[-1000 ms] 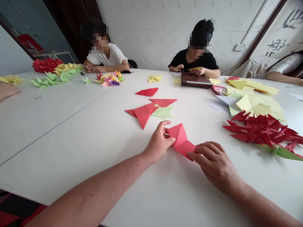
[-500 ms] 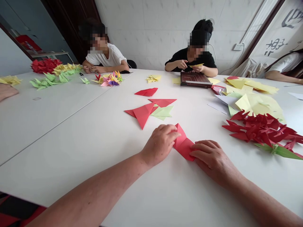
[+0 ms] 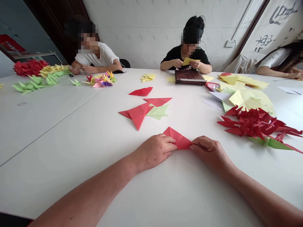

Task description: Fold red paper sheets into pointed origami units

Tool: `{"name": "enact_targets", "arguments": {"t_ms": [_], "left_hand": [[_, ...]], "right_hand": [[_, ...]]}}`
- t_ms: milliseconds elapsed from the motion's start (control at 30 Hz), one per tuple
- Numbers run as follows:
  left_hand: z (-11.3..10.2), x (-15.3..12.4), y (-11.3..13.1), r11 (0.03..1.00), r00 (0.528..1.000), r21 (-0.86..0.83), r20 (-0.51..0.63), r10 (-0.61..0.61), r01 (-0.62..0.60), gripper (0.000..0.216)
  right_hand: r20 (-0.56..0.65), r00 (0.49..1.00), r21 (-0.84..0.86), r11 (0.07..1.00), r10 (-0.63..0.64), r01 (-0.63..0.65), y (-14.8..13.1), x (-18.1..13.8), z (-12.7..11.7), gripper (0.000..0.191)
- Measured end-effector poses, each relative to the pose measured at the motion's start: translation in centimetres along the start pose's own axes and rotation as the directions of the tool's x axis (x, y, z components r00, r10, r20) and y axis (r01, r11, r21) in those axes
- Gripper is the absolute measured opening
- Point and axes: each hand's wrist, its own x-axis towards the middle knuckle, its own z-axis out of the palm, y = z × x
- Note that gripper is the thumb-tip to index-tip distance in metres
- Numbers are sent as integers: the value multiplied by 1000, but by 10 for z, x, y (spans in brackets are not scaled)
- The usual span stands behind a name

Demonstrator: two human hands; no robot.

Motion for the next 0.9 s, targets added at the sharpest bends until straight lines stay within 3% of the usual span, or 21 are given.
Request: {"name": "enact_targets", "arguments": {"t_ms": [133, 333, 600, 900], "left_hand": [[-4, -3, 3, 999, 999, 34, 53, 11, -13, 23], [-6, -7, 4, 1000, 997, 9, 72, -6, 6, 27], [-14, -12, 6, 995, 986, -56, 148, -73, 82, 33], [-18, -12, 4, 987, 974, -101, 201, -103, 125, 34]], "right_hand": [[-4, 984, 41, 983, 179, -178, -5, 4, 2, 14], [-30, 961, 3, 961, 276, -276, -8, 11, 7, 15], [-75, 963, -118, 956, 260, -267, -7, 18, 7, 14], [-70, 984, -168, 971, 161, -171, -4, 20, 8, 13]]}}
